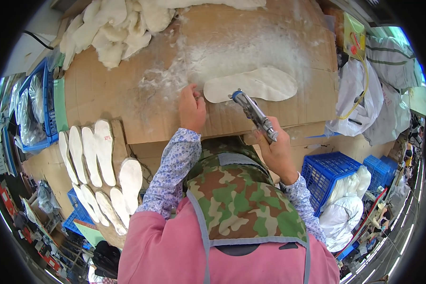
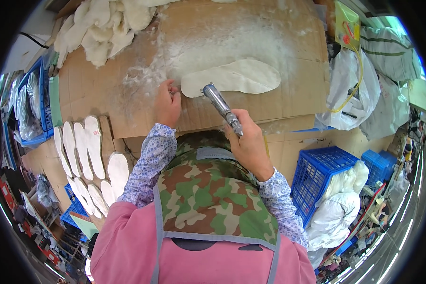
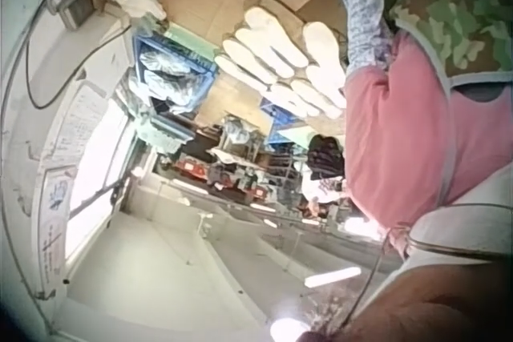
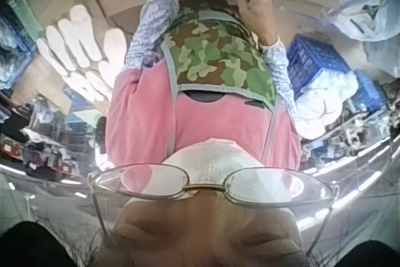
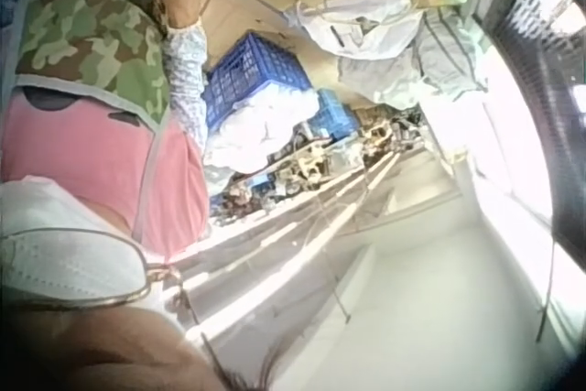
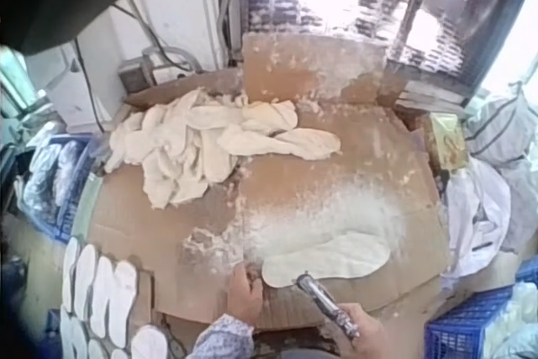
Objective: The recorder uses an adhesive spray gun to apply glue to shoe insoles and organizes them on a workbench.
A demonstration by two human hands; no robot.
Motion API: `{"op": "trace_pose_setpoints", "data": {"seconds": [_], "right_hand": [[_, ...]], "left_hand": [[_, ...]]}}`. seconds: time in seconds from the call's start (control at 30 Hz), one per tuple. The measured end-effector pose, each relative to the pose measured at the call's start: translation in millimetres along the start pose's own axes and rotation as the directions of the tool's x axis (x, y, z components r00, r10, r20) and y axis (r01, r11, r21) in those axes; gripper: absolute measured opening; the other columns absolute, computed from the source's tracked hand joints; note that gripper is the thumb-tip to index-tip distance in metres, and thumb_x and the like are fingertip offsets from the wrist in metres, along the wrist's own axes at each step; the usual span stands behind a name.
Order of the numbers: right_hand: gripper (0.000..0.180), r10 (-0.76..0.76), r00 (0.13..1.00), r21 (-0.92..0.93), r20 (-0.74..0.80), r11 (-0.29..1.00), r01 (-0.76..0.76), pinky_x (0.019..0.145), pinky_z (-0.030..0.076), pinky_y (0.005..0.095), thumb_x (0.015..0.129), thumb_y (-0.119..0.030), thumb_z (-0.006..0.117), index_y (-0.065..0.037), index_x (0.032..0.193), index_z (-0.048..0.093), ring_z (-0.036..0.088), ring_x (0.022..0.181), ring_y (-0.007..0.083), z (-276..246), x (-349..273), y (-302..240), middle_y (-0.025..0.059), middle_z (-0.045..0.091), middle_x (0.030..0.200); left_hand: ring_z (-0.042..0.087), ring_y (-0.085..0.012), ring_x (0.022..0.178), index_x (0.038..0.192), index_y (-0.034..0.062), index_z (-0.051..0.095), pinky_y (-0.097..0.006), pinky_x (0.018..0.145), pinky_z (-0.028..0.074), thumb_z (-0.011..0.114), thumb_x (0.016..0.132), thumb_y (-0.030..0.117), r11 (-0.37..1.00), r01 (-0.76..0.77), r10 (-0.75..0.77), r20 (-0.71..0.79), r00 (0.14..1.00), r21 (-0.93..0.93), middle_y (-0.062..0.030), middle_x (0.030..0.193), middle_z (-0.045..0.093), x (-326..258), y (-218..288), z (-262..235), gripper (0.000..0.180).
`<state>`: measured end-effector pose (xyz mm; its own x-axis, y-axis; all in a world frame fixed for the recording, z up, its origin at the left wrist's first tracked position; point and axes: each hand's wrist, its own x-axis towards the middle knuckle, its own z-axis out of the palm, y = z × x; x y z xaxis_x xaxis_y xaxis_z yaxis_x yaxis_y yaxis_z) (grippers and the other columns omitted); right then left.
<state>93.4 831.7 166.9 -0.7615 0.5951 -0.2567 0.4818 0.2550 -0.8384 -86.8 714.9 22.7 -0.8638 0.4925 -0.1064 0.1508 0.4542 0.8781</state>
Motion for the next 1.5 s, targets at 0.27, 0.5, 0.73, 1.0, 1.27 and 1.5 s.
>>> {"op": "trace_pose_setpoints", "data": {"seconds": [0.27, 0.5, 0.73, 1.0, 1.27, 1.5], "right_hand": [[0.025, -0.069, 0.996, -0.022, 0.047, 0.997, 0.071, 0.067, 0.048, 0.0359, 0.085, -0.002, 0.059, -0.002, 0.109, 0.052, 0.060, 0.075, 0.0320, 13.3, -4.8, -6.4, 0.0172, 0.059, 0.084], [0.025, 0.015, 1.000, -0.009, -0.027, 1.000, -0.016, 0.067, 0.047, 0.0360, 0.086, -0.002, 0.060, -0.002, 0.109, 0.052, 0.060, 0.076, 0.0329, 2.2, -2.5, 7.8, 0.0182, 0.059, 0.083], [0.024, 0.045, 0.992, -0.075, -0.121, 0.996, -0.054, 0.067, 0.047, 0.0341, 0.086, -0.003, 0.059, -0.002, 0.109, 0.052, 0.060, 0.072, 0.0308, -14.3, -4.6, 19.0, 0.0173, 0.058, 0.079], [0.021, 0.065, 0.980, -0.067, -0.186, 0.995, -0.079, 0.065, 0.047, 0.0327, 0.088, -0.003, 0.058, -0.001, 0.109, 0.052, 0.059, 0.070, 0.0247, -28.4, -5.8, 24.4, 0.0150, 0.058, 0.078], [0.020, 0.087, 0.954, -0.096, -0.286, 0.988, -0.119, 0.062, 0.045, 0.0332, 0.088, -0.004, 0.057, -0.002, 0.107, 0.053, 0.055, 0.065, 0.0270, -45.9, -6.7, 33.6, 0.0149, 0.056, 0.075], [0.019, 0.006, 0.918, -0.072, -0.397, 0.997, -0.038, 0.058, 0.044, 0.0330, 0.087, -0.003, 0.058, -0.002, 0.106, 0.053, 0.052, 0.060, 0.0252, -57.3, -6.7, 57.1, 0.0134, 0.053, 0.070]], "left_hand": [[0.057, -0.0164, 0.073, 0.117, 0.0020, 0.050, -0.030, 0.070, 0.048, 0.056, 0.084, 0.002, 0.990, 0.109, -0.105, 0.051, 0.993, -0.084, -0.0078, 0.083, 0.058, 6.6, 10.3, 6.3, 0.034], [0.055, -0.0153, 0.072, 0.117, 0.0015, 0.050, -0.029, 0.068, 0.047, 0.056, 0.084, 0.003, 0.991, 0.091, -0.086, 0.053, 0.995, -0.098, -0.0070, 0.081, 0.057, 10.1, 7.0, 7.9, 0.034], [0.055, -0.0234, 0.068, 0.114, 0.0005, 0.050, -0.035, 0.066, 0.046, 0.054, 0.081, 0.001, 0.997, 0.056, -0.051, 0.072, 0.996, -0.062, -0.0097, 0.074, 0.054, 11.3, 8.6, 10.0, 0.033], [0.053, -0.0159, 0.070, 0.115, 0.0004, 0.053, -0.030, 0.065, 0.046, 0.053, 0.084, 0.001, 0.976, 0.158, -0.143, 0.108, 0.984, -0.151, -0.0060, 0.078, 0.055, 6.5, 18.2, 6.6, 0.032], [0.050, -0.0109, 0.069, 0.118, 0.0026, 0.054, -0.026, 0.063, 0.044, 0.054, 0.085, 0.001, 0.973, 0.114, -0.093, 0.112, 0.989, -0.200, -0.0022, 0.082, 0.054, 8.8, 9.0, 7.5, 0.033], [0.048, -0.0102, 0.070, 0.117, 0.0027, 0.055, -0.024, 0.063, 0.043, 0.055, 0.085, 0.002, 0.972, 0.177, -0.158, 0.132, 0.979, -0.152, -0.0010, 0.081, 0.051, 9.6, 9.7, 5.6, 0.032]]}}
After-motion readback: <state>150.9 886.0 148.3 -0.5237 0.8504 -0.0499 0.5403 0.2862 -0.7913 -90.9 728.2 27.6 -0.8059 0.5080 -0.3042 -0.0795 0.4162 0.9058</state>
